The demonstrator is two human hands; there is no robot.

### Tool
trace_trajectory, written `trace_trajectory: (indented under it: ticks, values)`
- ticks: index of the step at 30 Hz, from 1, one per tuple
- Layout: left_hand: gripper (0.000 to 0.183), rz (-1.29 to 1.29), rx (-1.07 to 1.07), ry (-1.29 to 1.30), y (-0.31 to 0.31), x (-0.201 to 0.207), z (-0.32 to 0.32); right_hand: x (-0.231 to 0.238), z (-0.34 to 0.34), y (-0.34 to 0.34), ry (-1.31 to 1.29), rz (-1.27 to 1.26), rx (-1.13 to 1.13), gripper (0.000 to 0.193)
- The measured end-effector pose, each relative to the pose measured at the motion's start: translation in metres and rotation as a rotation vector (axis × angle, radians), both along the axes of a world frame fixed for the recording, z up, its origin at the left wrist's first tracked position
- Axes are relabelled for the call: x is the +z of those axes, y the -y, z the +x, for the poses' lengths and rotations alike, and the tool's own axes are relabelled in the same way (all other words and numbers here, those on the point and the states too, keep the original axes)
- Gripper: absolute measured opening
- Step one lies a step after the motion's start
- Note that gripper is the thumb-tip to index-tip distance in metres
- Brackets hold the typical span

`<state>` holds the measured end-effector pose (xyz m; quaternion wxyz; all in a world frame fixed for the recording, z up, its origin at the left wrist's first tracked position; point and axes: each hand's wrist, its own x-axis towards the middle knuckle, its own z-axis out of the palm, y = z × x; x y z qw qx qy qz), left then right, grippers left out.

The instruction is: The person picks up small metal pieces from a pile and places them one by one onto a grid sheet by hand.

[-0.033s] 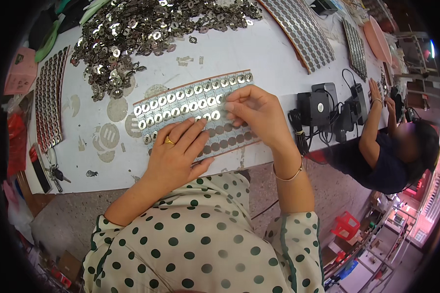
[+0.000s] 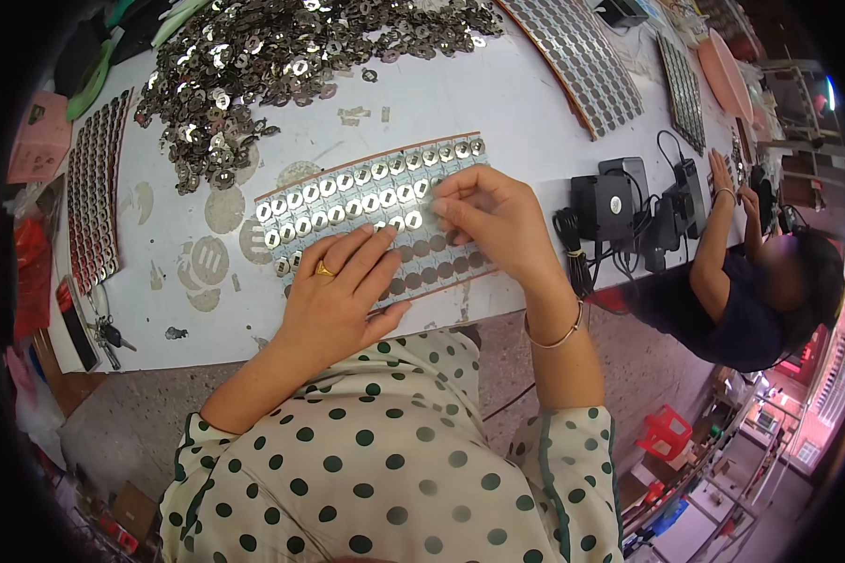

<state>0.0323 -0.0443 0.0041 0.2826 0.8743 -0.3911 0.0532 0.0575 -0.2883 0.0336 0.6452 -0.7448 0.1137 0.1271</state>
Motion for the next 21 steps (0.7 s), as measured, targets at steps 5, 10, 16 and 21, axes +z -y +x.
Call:
trace_trajectory:
  ticks: [5,10,16,21]
  values:
    - [0.045,-0.007,0.006,-0.001,0.001,0.000,0.000,-0.005,-0.002,-0.006,0.048,-0.292,0.099,0.008]
    - [0.045,-0.001,0.008,-0.008,0.000,0.000,-0.001,0.011,0.004,-0.006,-0.024,-0.335,0.186,0.008]
    - [0.045,0.009,-0.002,-0.010,0.000,0.002,0.000,-0.001,-0.002,-0.005,0.106,-0.385,0.209,0.009]
    - [0.045,0.024,-0.002,-0.028,-0.001,0.001,-0.001,-0.003,-0.006,-0.011,0.189,-0.467,0.127,0.015]
